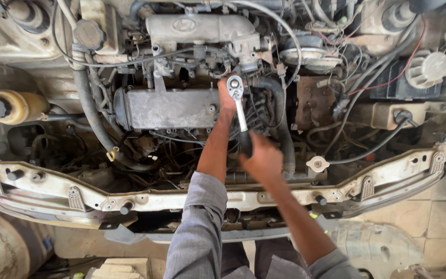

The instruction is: The person works inside the engine bay of a car, using a ratchet and socket to tighten or loosen bolts on various engine components, including parts near the radiator and cylinder head.

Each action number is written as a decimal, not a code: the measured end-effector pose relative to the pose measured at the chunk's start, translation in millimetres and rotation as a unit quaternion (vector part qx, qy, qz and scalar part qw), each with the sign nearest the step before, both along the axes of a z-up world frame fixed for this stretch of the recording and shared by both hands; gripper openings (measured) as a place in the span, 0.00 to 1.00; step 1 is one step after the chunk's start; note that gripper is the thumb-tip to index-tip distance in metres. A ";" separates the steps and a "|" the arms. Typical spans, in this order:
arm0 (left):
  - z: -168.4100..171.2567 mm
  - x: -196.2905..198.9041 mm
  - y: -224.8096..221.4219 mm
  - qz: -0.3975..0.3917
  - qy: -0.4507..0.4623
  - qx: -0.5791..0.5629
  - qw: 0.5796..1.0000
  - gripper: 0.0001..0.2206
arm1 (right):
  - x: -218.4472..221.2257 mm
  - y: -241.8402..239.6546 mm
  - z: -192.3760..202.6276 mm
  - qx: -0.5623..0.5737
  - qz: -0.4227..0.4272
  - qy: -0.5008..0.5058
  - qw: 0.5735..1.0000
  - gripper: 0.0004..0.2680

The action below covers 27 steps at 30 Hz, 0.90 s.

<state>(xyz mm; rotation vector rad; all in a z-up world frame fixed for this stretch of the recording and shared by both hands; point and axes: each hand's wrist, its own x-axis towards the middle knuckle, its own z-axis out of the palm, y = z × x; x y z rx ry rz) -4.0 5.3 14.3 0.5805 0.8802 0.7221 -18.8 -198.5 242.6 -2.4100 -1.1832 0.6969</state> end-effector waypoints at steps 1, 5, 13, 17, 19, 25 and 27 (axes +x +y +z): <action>2.9 -2.4 -2.8 0.000 0.076 0.145 0.986 0.08 | 11.0 -4.2 -1.9 0.003 0.007 -0.038 0.999 0.26; 18.2 -3.0 -5.7 -0.022 0.238 0.428 0.872 0.03 | 62.8 -4.7 -13.5 0.043 -0.001 -0.213 0.976 0.21; 57.3 -10.0 -14.2 -0.066 0.204 0.418 0.883 0.03 | 81.7 19.5 -21.9 0.152 0.008 -0.212 0.965 0.09; 106.5 -16.6 -14.7 -0.078 0.175 0.457 0.869 0.05 | 84.9 10.5 7.9 0.184 -0.023 -0.187 0.965 0.09; 127.1 -30.4 -24.0 -0.105 0.149 0.454 0.872 0.07 | 87.5 3.6 32.7 0.164 -0.030 -0.127 0.978 0.10; 168.0 -101.3 -29.7 -0.224 0.209 0.476 0.824 0.08 | 55.4 -8.1 71.6 0.136 0.029 -0.136 0.981 0.12; 177.6 -116.4 -38.3 -0.225 0.260 0.490 0.801 0.09 | 42.0 -14.0 67.4 0.143 0.023 -0.115 0.983 0.12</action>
